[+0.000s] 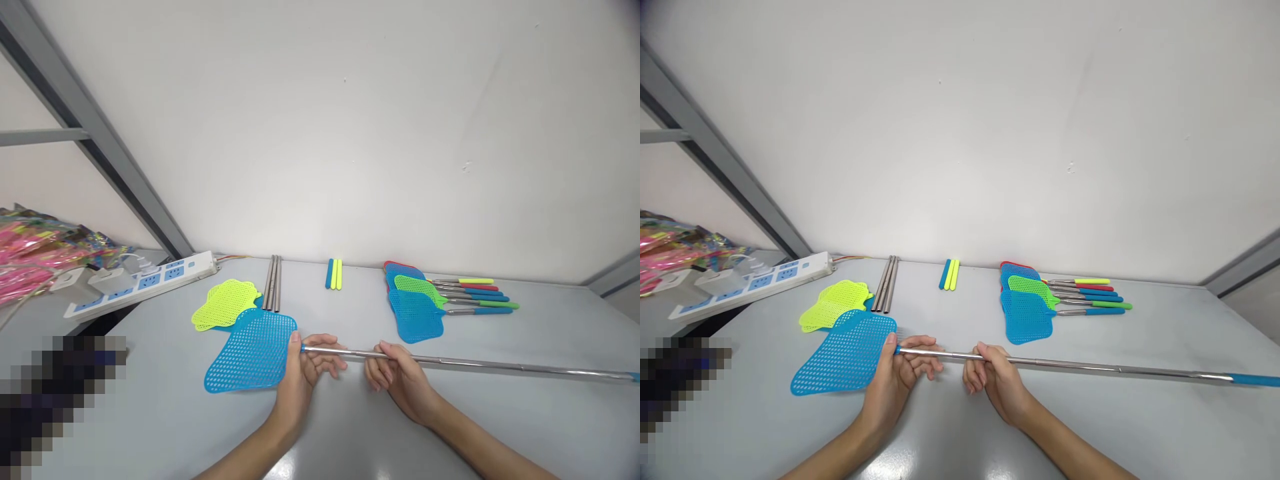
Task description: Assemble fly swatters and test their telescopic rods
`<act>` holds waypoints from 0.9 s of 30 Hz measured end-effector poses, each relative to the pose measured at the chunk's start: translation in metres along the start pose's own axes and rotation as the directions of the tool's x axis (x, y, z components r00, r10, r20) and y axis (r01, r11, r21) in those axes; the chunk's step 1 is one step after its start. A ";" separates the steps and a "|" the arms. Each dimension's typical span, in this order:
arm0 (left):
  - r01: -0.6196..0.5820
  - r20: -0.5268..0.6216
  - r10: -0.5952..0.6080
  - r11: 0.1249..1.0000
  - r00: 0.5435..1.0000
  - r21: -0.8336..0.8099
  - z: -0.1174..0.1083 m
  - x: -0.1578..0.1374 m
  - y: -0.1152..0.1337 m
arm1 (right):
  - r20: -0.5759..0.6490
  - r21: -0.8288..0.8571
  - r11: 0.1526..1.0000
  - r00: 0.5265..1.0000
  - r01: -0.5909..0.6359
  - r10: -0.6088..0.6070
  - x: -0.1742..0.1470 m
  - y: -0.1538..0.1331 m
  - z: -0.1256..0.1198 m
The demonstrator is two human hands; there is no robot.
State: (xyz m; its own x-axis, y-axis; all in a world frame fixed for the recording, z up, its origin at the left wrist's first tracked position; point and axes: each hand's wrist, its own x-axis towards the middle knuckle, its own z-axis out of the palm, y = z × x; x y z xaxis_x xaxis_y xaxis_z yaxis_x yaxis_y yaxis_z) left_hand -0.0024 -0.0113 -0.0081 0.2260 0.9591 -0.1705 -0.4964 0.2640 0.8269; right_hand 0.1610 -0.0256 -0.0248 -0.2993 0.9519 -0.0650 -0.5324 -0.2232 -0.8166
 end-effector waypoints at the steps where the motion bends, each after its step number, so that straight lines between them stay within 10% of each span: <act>1: 0.013 0.015 -0.013 1.000 1.000 -0.024 0.001 0.000 0.000 | 0.000 0.004 1.000 1.000 0.004 -0.004 0.000 0.000 0.000; 27: 0.077 0.074 -0.068 0.989 0.995 -0.123 0.010 -0.005 -0.004 | 0.082 -0.006 1.000 0.997 0.011 -0.011 0.002 0.003 -0.002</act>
State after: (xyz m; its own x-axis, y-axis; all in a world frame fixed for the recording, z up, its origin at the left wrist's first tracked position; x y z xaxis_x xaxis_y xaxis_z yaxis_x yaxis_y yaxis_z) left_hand 0.0070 -0.0183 -0.0052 0.3210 0.9286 -0.1861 -0.5772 0.3476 0.7389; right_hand 0.1603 -0.0240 -0.0288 -0.3574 0.9339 -0.0090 -0.5313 -0.2112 -0.8205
